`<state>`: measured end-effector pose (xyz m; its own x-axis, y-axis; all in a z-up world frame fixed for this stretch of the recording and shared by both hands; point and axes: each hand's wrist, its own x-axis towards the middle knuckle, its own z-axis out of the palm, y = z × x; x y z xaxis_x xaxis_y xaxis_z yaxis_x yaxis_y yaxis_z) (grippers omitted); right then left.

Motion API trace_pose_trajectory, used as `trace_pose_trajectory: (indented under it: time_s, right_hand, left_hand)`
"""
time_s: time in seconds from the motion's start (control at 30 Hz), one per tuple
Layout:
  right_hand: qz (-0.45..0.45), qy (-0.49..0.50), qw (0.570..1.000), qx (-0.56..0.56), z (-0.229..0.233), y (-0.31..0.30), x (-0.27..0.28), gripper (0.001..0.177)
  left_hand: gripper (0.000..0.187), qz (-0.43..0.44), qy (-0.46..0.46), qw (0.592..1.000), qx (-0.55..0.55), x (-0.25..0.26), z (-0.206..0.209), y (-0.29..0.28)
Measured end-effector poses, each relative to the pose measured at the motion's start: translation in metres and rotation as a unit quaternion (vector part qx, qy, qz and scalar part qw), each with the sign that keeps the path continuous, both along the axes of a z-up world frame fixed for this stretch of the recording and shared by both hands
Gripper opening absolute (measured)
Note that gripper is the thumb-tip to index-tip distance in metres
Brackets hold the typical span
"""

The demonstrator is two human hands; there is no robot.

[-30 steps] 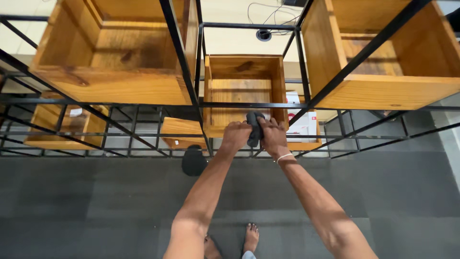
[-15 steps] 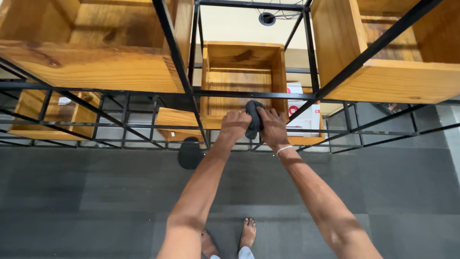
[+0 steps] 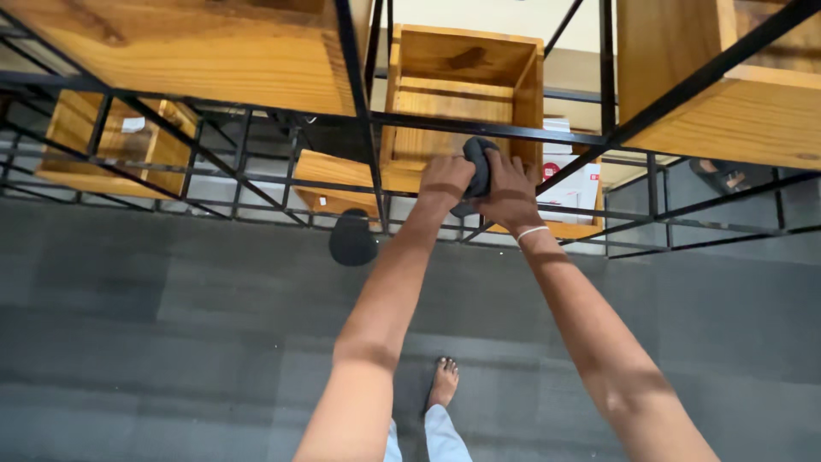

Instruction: The person wipes the exterior and interior surfaces of a wooden drawer using a dark cloth. They then place the drawer into a metal shelving unit and wipe the metal frame of the shelf.

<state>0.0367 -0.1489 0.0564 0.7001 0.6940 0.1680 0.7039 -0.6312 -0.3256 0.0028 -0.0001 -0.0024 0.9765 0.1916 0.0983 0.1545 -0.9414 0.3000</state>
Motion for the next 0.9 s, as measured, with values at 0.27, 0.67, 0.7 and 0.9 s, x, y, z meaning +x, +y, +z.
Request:
trace_pose_trajectory:
  time_s: [0.27,0.67,0.7,0.9]
  right_hand:
    - [0.018,-0.027,0.999,0.037,-0.028,-0.008,0.002,0.071]
    - [0.037,0.251,0.905,0.341,-0.049,-0.044,-0.022,0.049]
    - [0.03,0.284,0.888,0.359,-0.055,-0.044,-0.036,0.054]
    - [-0.098,0.506,0.803,0.299,-0.104,0.003,-0.173,0.058]
  left_hand:
    - [0.022,0.024,0.027,0.997,-0.071,-0.008,0.009,-0.007]
    - [0.064,0.063,-0.162,0.972,-0.156,-0.153,0.014,-0.041]
    - [0.075,0.088,-0.181,0.948,-0.248,-0.182,0.012,-0.046]
    - [0.088,0.198,-0.213,0.788,-0.543,-0.284,-0.001,-0.059]
